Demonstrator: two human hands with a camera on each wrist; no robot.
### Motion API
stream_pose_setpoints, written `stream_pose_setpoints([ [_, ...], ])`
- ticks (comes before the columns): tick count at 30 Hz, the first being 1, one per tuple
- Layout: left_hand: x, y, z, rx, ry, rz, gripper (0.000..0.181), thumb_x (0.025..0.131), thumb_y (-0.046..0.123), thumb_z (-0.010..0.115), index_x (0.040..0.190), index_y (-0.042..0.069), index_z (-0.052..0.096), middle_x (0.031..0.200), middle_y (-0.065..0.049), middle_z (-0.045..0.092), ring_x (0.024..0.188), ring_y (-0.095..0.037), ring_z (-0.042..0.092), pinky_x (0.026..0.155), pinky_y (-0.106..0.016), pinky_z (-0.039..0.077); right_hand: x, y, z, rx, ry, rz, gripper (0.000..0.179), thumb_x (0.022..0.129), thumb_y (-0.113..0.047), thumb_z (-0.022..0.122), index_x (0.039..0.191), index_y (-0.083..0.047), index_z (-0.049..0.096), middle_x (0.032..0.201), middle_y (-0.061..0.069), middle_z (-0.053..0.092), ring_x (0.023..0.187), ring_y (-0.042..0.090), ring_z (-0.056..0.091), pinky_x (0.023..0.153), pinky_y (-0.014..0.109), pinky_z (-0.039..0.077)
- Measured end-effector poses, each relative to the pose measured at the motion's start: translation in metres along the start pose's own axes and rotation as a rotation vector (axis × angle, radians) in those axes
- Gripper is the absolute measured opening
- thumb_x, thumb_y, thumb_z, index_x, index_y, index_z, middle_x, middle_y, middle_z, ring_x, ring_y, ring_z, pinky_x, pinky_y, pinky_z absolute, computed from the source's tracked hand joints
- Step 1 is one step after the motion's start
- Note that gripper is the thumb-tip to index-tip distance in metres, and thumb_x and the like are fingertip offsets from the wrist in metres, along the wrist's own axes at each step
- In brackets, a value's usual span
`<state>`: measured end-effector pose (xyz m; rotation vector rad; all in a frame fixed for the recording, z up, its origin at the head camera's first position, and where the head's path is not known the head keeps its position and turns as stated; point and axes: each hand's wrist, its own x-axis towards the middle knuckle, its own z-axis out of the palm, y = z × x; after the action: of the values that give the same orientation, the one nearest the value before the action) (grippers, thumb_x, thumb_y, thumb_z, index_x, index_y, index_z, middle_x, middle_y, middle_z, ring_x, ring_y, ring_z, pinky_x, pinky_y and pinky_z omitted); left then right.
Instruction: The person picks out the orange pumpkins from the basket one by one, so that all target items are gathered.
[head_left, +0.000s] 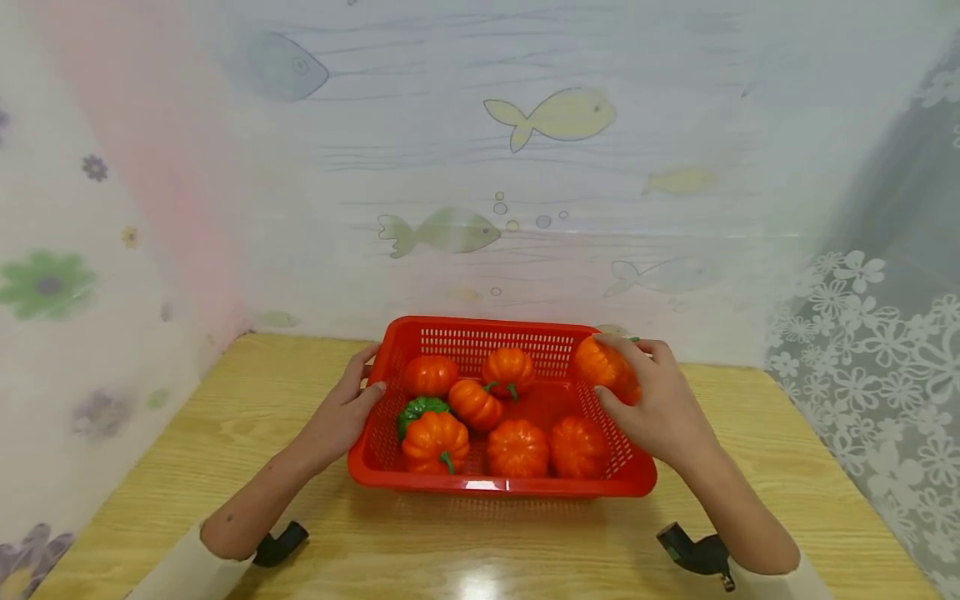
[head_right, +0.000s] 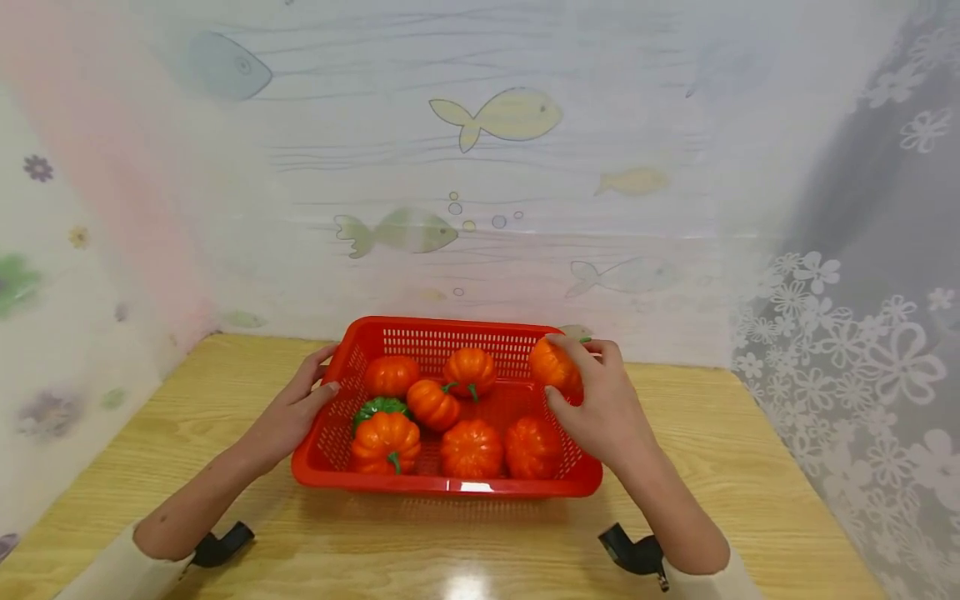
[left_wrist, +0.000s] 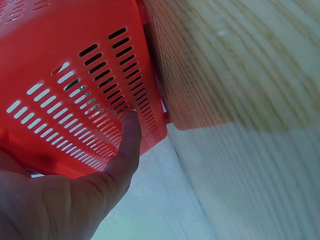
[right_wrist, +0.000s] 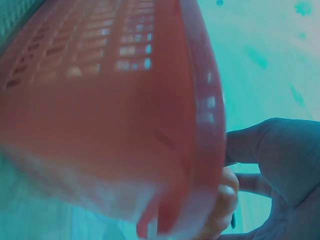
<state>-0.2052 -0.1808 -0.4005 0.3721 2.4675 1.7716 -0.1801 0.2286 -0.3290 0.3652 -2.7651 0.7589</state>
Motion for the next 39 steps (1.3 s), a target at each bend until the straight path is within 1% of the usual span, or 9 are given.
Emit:
stream_pose_setpoints([
  [5,-0.003,-0.002,-0.001,-0.011,-0.002,-0.005,0.063,0.114,0.019,0.041,0.17,0.015,0.012,0.158,-0.025,0.037,0.132,-0.048,0.058,0.094,-0.053,0.061,-0.001,0.013,-0.005,-0.024,0.025,0.019,0.062,0.095,-0.016,0.075,0.153,-0.021,0.054,0.142,0.031,0.044,0.119,0.052,0.056,0.091,0.069,0.056],
  [9,-0.002,-0.002,-0.001,-0.01,0.002,-0.007,0.063,0.114,0.02,0.041,0.17,0.016,0.012,0.158,-0.024,0.037,0.132,-0.048,0.058,0.094,-0.053,0.061,0.001,0.024,-0.011,-0.025,0.045,0.002,0.06,0.095,-0.015,0.074,0.152,-0.018,0.055,0.14,0.034,0.043,0.116,0.052,0.057,0.087,0.068,0.057],
  [14,0.0,-0.001,-0.003,0.0,0.006,0.001,0.063,0.114,0.02,0.041,0.17,0.015,0.012,0.157,-0.025,0.038,0.131,-0.048,0.059,0.094,-0.053,0.061,0.007,0.036,-0.02,-0.028,0.063,0.013,0.059,0.096,-0.015,0.073,0.151,-0.018,0.054,0.14,0.036,0.042,0.116,0.053,0.055,0.084,0.069,0.057],
  [20,0.001,-0.002,-0.003,-0.011,0.0,0.009,0.063,0.114,0.018,0.041,0.17,0.014,0.011,0.157,-0.026,0.037,0.131,-0.049,0.059,0.094,-0.053,0.061,0.01,0.051,-0.027,-0.04,0.095,0.042,0.059,0.095,-0.015,0.074,0.151,-0.015,0.054,0.141,0.039,0.04,0.118,0.057,0.051,0.085,0.072,0.053],
  [24,0.001,-0.002,-0.003,-0.013,-0.003,0.012,0.063,0.114,0.018,0.041,0.17,0.014,0.011,0.158,-0.025,0.037,0.132,-0.049,0.058,0.095,-0.054,0.06,0.013,0.062,-0.03,-0.052,0.111,0.05,0.059,0.096,-0.016,0.073,0.151,-0.013,0.054,0.141,0.042,0.039,0.119,0.059,0.049,0.085,0.075,0.052],
  [27,0.0,-0.002,-0.002,-0.012,-0.004,0.01,0.063,0.114,0.018,0.04,0.17,0.014,0.011,0.158,-0.025,0.036,0.132,-0.049,0.058,0.095,-0.054,0.06,0.016,0.07,-0.031,-0.059,0.11,0.06,0.06,0.096,-0.017,0.073,0.152,-0.011,0.053,0.141,0.044,0.038,0.121,0.062,0.047,0.086,0.077,0.051],
  [31,0.0,-0.002,-0.001,-0.006,-0.002,0.008,0.063,0.114,0.018,0.04,0.17,0.014,0.011,0.158,-0.025,0.036,0.131,-0.048,0.059,0.094,-0.053,0.061,0.018,0.081,-0.031,-0.057,0.107,0.08,0.062,0.096,-0.016,0.073,0.153,-0.008,0.052,0.141,0.045,0.038,0.121,0.062,0.046,0.086,0.077,0.051],
  [39,0.001,-0.003,0.0,-0.002,0.001,0.001,0.062,0.114,0.019,0.04,0.17,0.014,0.012,0.158,-0.025,0.037,0.131,-0.049,0.06,0.093,-0.052,0.062,0.02,0.105,-0.03,-0.075,0.111,0.12,0.06,0.094,-0.015,0.074,0.149,-0.003,0.053,0.134,0.044,0.039,0.111,0.059,0.048,0.082,0.074,0.053],
])
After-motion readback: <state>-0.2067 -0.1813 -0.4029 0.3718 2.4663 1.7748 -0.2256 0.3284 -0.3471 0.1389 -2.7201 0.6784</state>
